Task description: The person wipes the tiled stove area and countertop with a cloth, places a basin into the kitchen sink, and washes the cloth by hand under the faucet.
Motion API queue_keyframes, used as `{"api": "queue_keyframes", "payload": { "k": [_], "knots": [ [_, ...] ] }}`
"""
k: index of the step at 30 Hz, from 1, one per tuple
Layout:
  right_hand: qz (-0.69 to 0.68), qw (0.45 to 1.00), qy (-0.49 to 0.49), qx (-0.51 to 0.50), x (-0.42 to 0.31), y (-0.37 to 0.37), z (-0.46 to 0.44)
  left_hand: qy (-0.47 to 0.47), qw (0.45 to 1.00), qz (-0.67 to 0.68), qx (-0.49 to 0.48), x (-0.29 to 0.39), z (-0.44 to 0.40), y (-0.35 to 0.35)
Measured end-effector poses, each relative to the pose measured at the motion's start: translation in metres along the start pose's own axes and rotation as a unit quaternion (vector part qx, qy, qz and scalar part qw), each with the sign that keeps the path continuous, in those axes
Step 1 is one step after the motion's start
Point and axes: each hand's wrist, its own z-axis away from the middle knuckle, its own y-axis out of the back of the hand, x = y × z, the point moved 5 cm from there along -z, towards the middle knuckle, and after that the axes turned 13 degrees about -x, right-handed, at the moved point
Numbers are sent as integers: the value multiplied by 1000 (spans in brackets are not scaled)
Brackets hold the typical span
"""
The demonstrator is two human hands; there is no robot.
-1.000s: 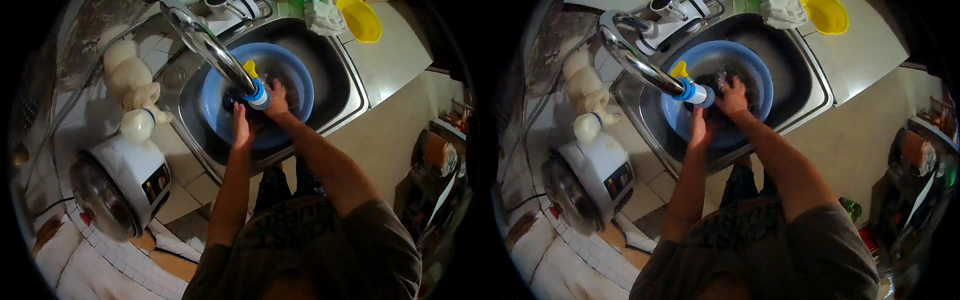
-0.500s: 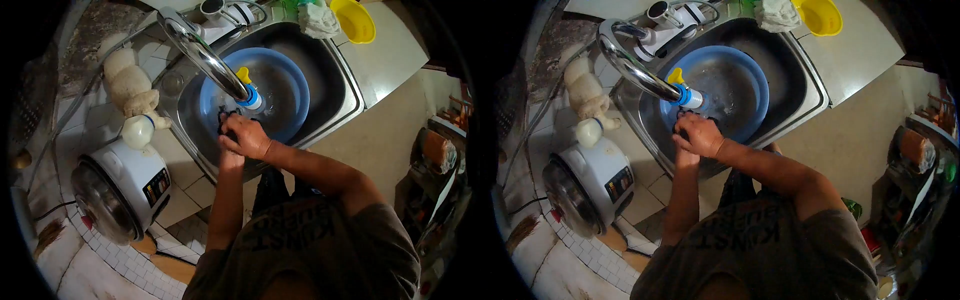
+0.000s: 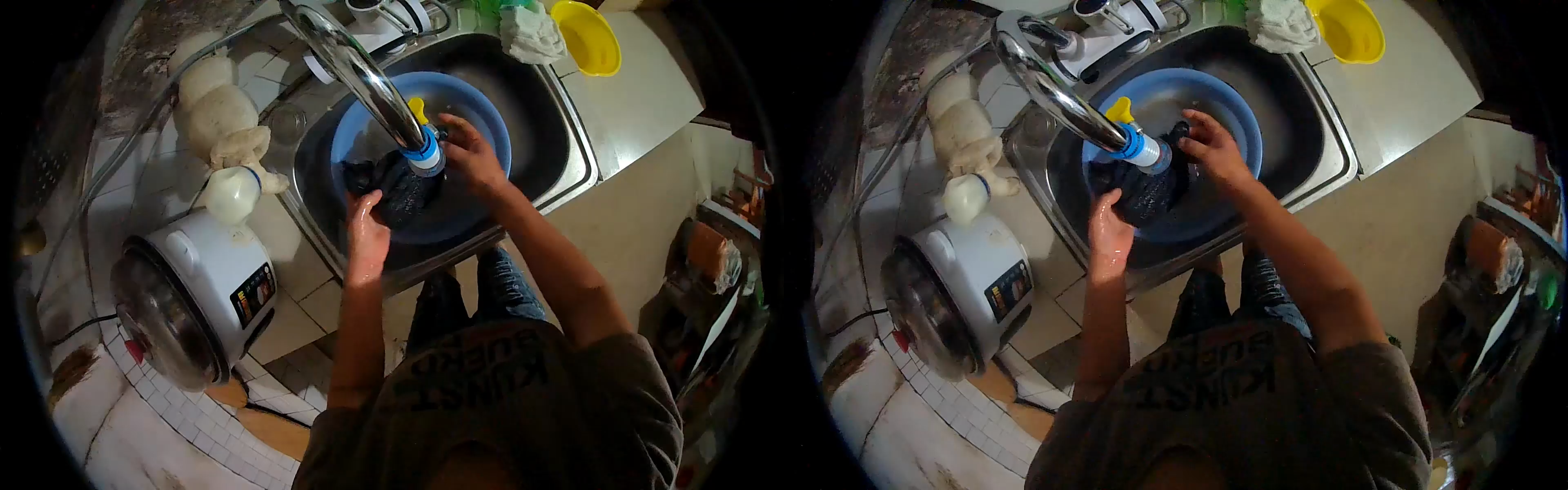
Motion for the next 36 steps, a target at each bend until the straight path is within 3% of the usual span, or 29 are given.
{"api": "queue_keyframes", "payload": {
  "k": [1, 4, 9, 11, 13, 14, 15, 16, 17, 18, 19, 20, 21, 23, 24, 25, 27, 28, 29, 30, 31, 33, 35, 36],
  "knots": [
    [11, 999, -3, -43, -12, -3, 8, -46, 983, -176, -13, 22, 3, -9],
    [39, 995, -1, -96, -19, 2, 26, 9, 993, 103, -53, 53, 6, -32],
    [83, 989, 55, -106, -45, -2, 46, -23, 996, 46, -75, 60, 7, -22],
    [-15, 996, 57, -74, -50, 4, 48, -30, 997, -3, -74, 57, 7, -14],
    [5, 998, 46, -42, -46, 23, 45, 34, 958, -281, -44, 60, 8, -10],
    [24, 999, 35, -12, -41, 32, 40, 34, 958, -281, -41, 61, 8, -11],
    [24, 999, 34, -14, -36, 35, 35, 12, 924, -379, -35, 66, 5, -17],
    [133, 990, 45, -1, -35, 40, 29, -11, 881, -473, -31, 68, 1, -24],
    [240, 969, 55, 12, -34, 45, 24, -11, 881, -472, -32, 62, -3, -22],
    [241, 969, 54, 13, -24, 50, 16, -59, 819, -571, 0, 57, -6, -20],
    [351, 930, 97, 43, -21, 51, 8, -106, 744, -659, 33, 58, -7, -25],
    [456, 876, 138, 73, -18, 52, 2, -80, 785, -613, 47, 50, -8, -24],
    [456, 876, 137, 75, -15, 50, -3, -79, 785, -613, 45, 40, -9, -23],
    [582, 792, 159, 95, -12, 32, -11, -68, 828, -556, 18, 8, -15, -11],
    [591, 792, 111, 107, -3, 28, -15, -13, 900, -435, 19, -7, -20, -5],
    [591, 792, 109, 110, 9, 17, -17, -11, 900, -436, 17, -13, -22, -8],
    [526, 822, -94, 197, 51, 11, -16, 95, 985, -115, 91, -39, -24, -6],
    [549, 807, -104, 192, 60, -7, -11, 190, 971, -60, 130, -42, -19, -16],
    [572, 790, -115, 189, 66, -18, -10, 191, 972, -59, 121, -47, -24, -14],
    [461, 876, -83, 115, 100, -13, -28, 202, 973, 112, 22, -61, -30, -18],
    [340, 939, -49, 36, 128, -7, -44, 206, 935, 279, -75, -69, -33, -29],
    [317, 947, -18, -39, 91, -41, -17, 203, 947, 248, -28, -53, -30, -34],
    [357, 929, 55, -82, 62, -72, 9, 131, 974, 183, 26, -28, -25, -18],
    [395, 910, 86, -87, 42, -88, 27, 105, 955, 267, -77, -11, -21, -34]
  ]
}}
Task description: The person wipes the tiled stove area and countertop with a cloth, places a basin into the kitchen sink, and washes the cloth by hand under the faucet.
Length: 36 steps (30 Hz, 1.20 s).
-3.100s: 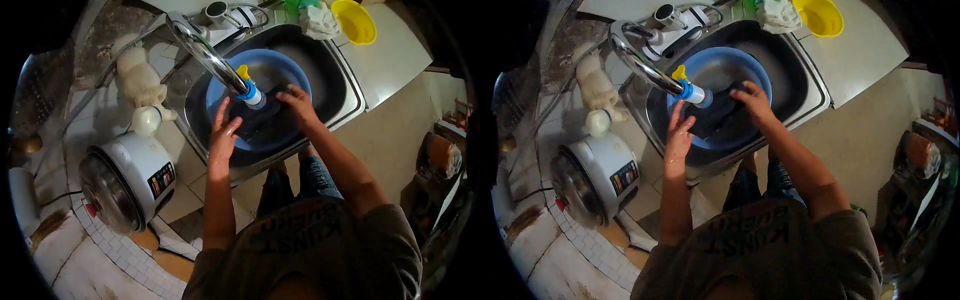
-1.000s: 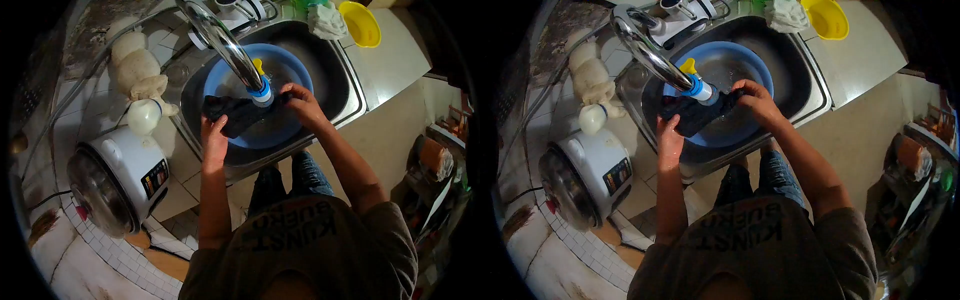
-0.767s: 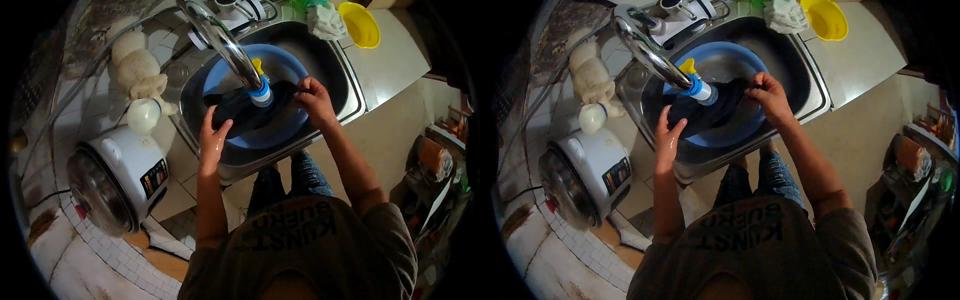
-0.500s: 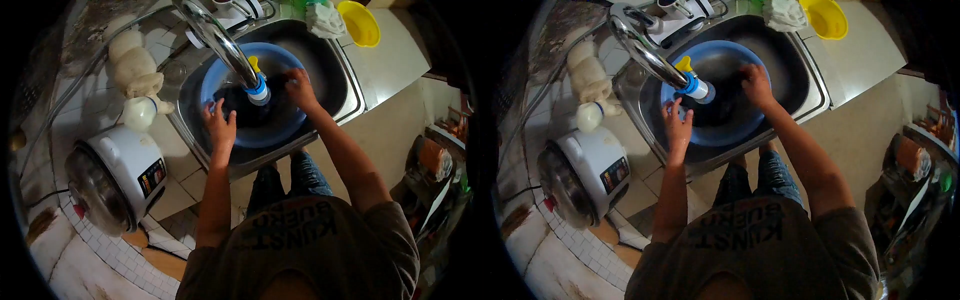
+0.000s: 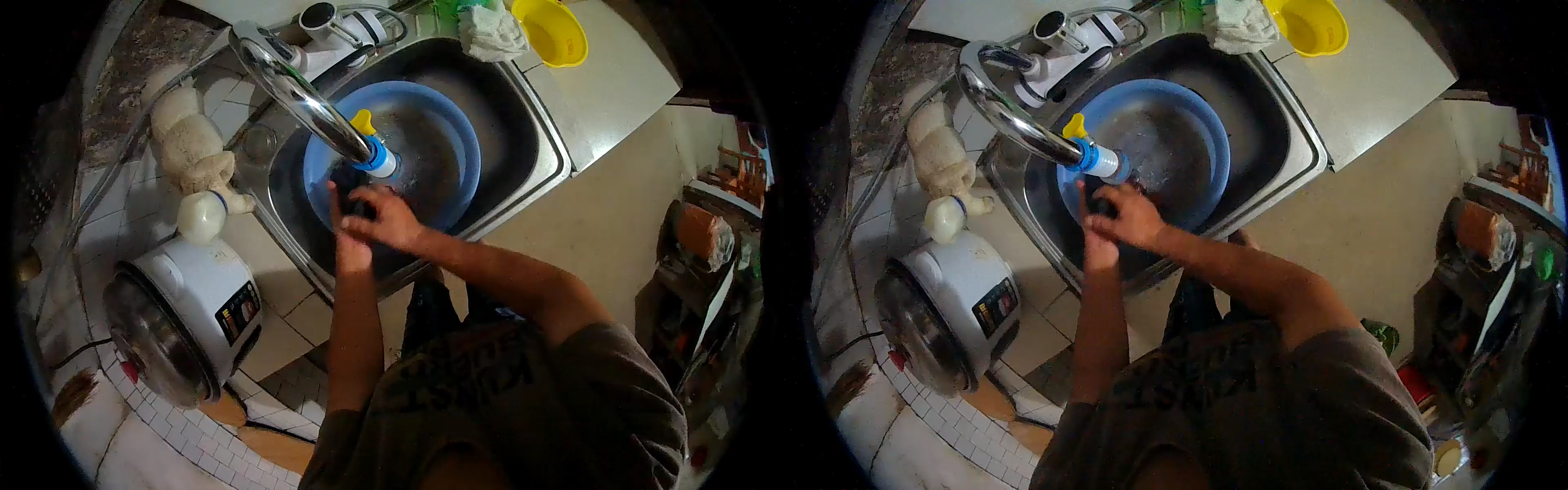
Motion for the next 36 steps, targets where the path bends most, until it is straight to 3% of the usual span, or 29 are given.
{"api": "queue_keyframes", "payload": {
  "k": [3, 7, 10, 14, 15, 17, 18, 19, 20, 21, 22, 23, 24, 25, 27, 28, 29, 31, 32, 34, 35, 36],
  "knots": [
    [39, 998, 51, 3, -50, 5, 18, -8, 995, 29, -98, 8, 3, -14],
    [123, 986, 112, 21, -62, 5, 17, -24, 996, 29, -77, -1, 6, -18],
    [188, 982, 13, 2, -32, 14, -5, -35, 999, 22, -15, -13, 8, -13],
    [251, 954, -162, -18, 17, 58, -26, -32, 984, -20, 174, -27, 13, -7],
    [315, 943, -104, -9, 48, 53, -35, -33, 991, 43, 119, -35, 10, 14],
    [276, 953, -121, 25, 35, 70, -31, -4, 981, 38, 189, -20, 19, -8],
    [227, 963, -101, 102, 36, 83, -29, 8, 977, 37, 211, -15, 22, -16],
    [175, 965, -78, 177, 37, 96, -28, -17, 970, -70, 231, -6, 25, -13],
    [175, 966, -78, 173, 41, 102, -27, -39, 951, -176, 251, 3, 29, -11],
    [224, 963, -51, 144, 42, 105, -27, -39, 951, -176, 253, 4, 29, 5],
    [271, 955, -24, 115, 41, 105, -28, -45, 839, -506, 195, 14, 22, 18],
    [271, 956, -25, 115, 39, 106, -27, -43, 624, -772, 112, 12, 16, 16],
    [398, 913, 0, 92, 30, 103, -27, -73, 573, -808, 117, 12, 15, -3],
    [518, 853, 24, 67, 25, 96, -26, -69, 574, -808, 117, 7, 9, 3],
    [506, 862, -8, 14, 68, 81, -32, -61, 377, -923, 42, -11, -11, 12],
    [492, 869, -39, -37, 75, 75, -34, -25, 341, -939, 22, -20, -15, 15],
    [493, 868, -37, -37, 77, 76, -37, -26, 342, -939, 24, -19, -20, 18],
    [342, 924, -153, -81, 63, 84, -38, 73, 337, -939, -3, -20, -26, 20],
    [341, 924, -154, -82, 69, 87, -41, 74, 338, -938, -3, -18, -26, 22],
    [174, 974, -120, 80, 81, 110, -52, -40, 608, -785, 108, 7, -24, 35],
    [173, 974, -121, 79, 87, 99, -52, -39, 608, -785, 109, 1, -25, 47],
    [193, 962, -157, 117, 91, 85, -49, -62, 755, -637, 144, -7, -26, 75]
  ]
}}
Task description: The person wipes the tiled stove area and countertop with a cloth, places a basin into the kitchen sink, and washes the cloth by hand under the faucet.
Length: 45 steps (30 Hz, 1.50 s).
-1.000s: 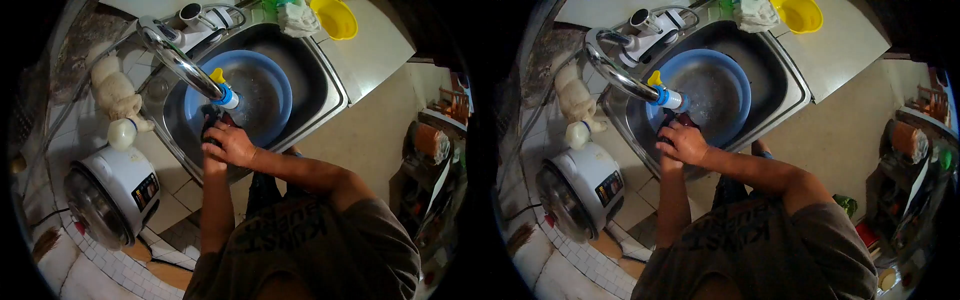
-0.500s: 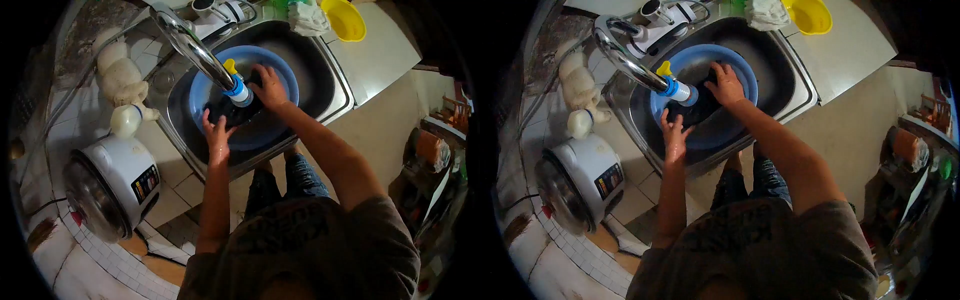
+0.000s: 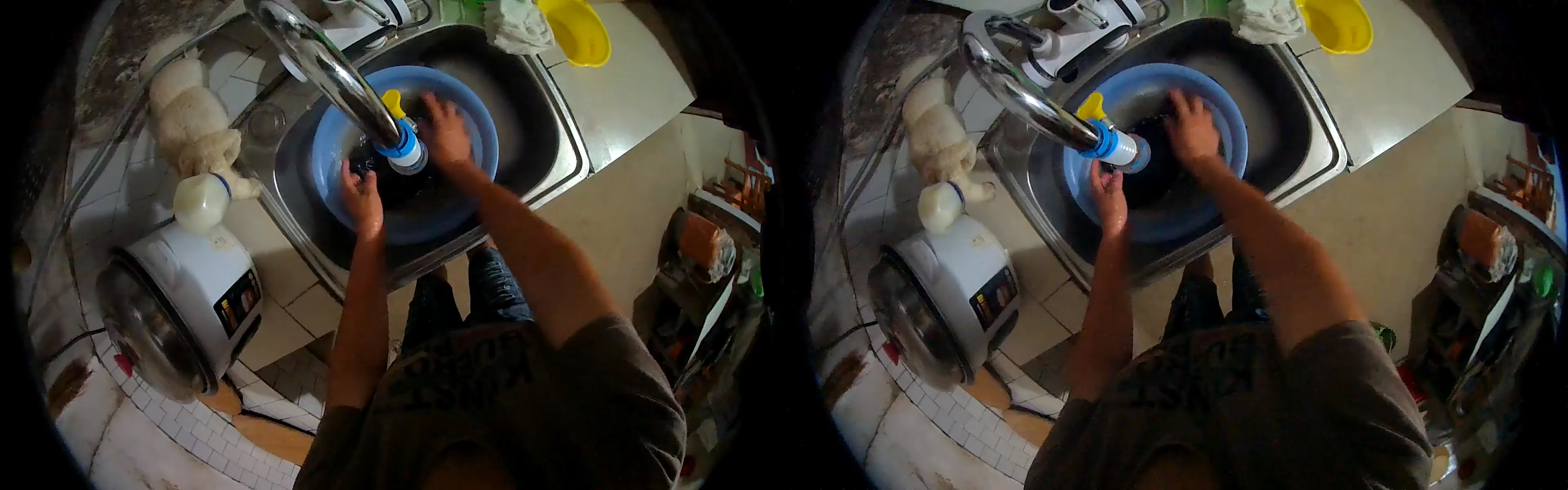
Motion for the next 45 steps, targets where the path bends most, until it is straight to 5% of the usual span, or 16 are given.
{"api": "queue_keyframes", "payload": {
  "k": [3, 5, 9, 11, 12, 18, 24, 27, 29, 30, 31, 35, 41, 43, 44, 45],
  "knots": [
    [150, 985, -16, 81, -5, -46, 17, 188, 930, 309, 69, 15, 18, -11],
    [-138, 972, 186, -36, -12, -72, 12, 199, 721, 654, -111, 26, 19, -39],
    [-233, 933, 227, -151, -82, -44, 64, 100, 769, 627, -71, 12, 10, -6],
    [-146, 951, 204, -183, -115, -27, 93, 13, 585, 754, -299, 8, 10, -2],
    [-145, 950, 205, -183, -124, -24, 100, 114, 712, 679, -135, 54, 30, 4],
    [-42, 958, 281, -40, -136, -10, 102, 24, 703, 702, -113, 3, 24, -11],
    [-60, 992, 105, -24, -37, -27, 25, 195, 788, 584, 1, 76, 38, -11],
    [-4, 999, -22, -36, -45, 13, 37, 93, 845, 526, -9, 91, 34, 4],
    [7, 996, -60, -65, -52, 33, 46, 167, 923, 344, 36, 87, 37, 18],
    [164, 986, 32, 7, -47, 32, 43, 44, 998, 42, 30, 82, 30, 24],
    [313, 939, 122, 80, -54, 32, 45, -83, 961, -264, 17, 102, 31, 20],
    [308, 936, 166, -48, 2, -22, 20, -74, 832, -539, -110, 38, 5, -23],
    [86, 993, 42, -76, -25, 34, 5, -109, 921, -363, -88, 23, -18, -9],
    [11, 1000, -11, -8, -20, 29, 12, -24, 988, 147, 43, 7, -2, 1],
    [-12, 998, -18, 51, -21, 10, 23, 197, 910, 365, 8, 42, 21, -8],
    [-34, 993, -24, 111, -18, -8, 29, 198, 910, 363, 7, 41, 22, -10]
  ]
}}
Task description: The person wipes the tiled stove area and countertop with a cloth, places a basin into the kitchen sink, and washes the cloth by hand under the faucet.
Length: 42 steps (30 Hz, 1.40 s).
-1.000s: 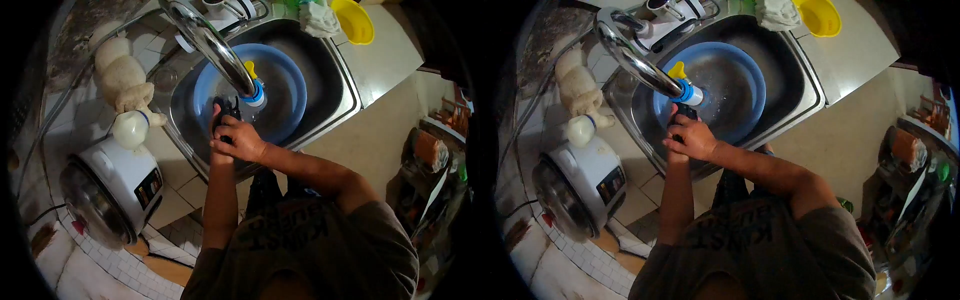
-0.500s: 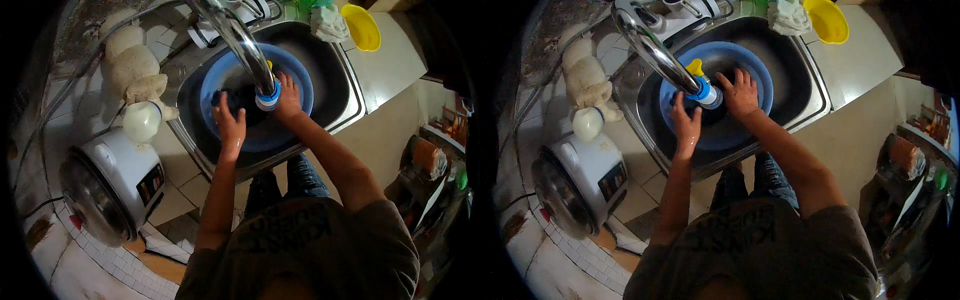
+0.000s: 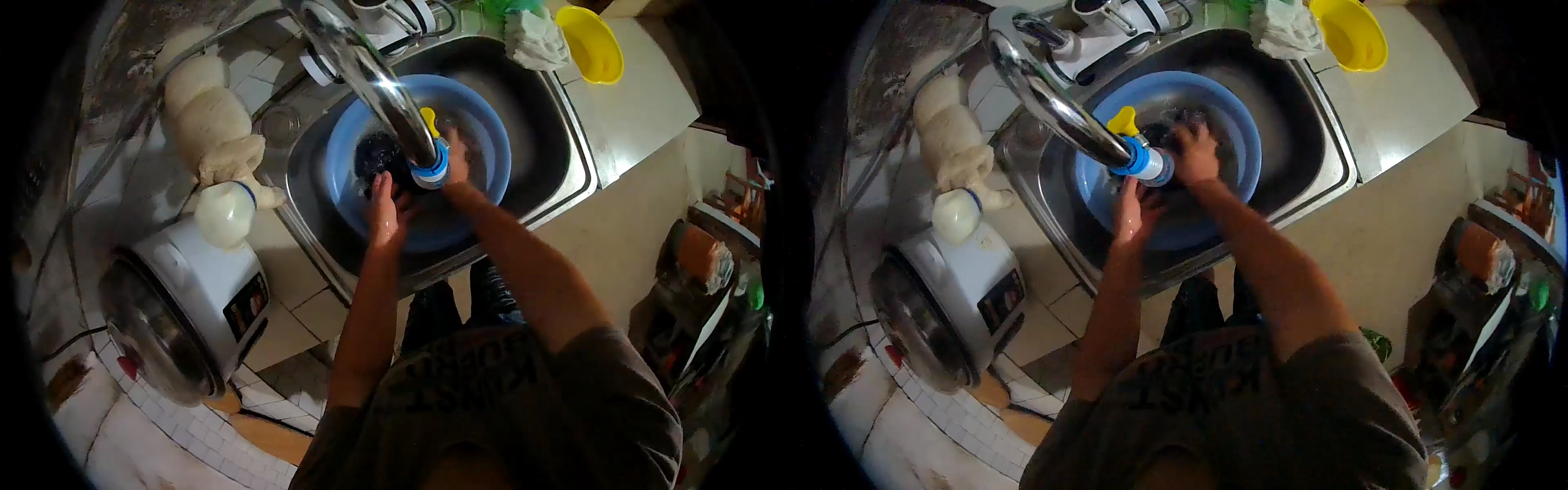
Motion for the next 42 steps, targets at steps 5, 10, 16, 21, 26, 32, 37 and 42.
{"api": "queue_keyframes", "payload": {
  "k": [5, 10, 16, 21, 26, 32, 37, 42],
  "knots": [
    [-284, 897, 165, -296, -3, -82, 24, 50, 960, 237, -139, -14, -19, 9],
    [-194, 902, 251, -293, -91, -9, 78, -35, 907, 294, -298, 25, 14, -2],
    [-80, 936, 261, -222, -113, 7, 83, -22, 916, 318, -242, 31, 25, -22],
    [-58, 979, 168, -99, -67, -6, 30, -26, 956, 263, -127, 27, 27, -30],
    [-57, 998, 0, 24, 2, 21, -1, -69, 949, 250, -177, 44, 17, -14],
    [259, 889, -12, -379, -6, 61, 18, -108, 993, 44, -22, 27, 26, 19],
    [212, 964, 57, -152, -11, 27, -31, -65, 992, 105, 32, -30, 0, 30],
    [20, 978, -42, -204, 40, -59, -11, 96, 921, 377, -38, -69, -18, 5]
  ]
}}
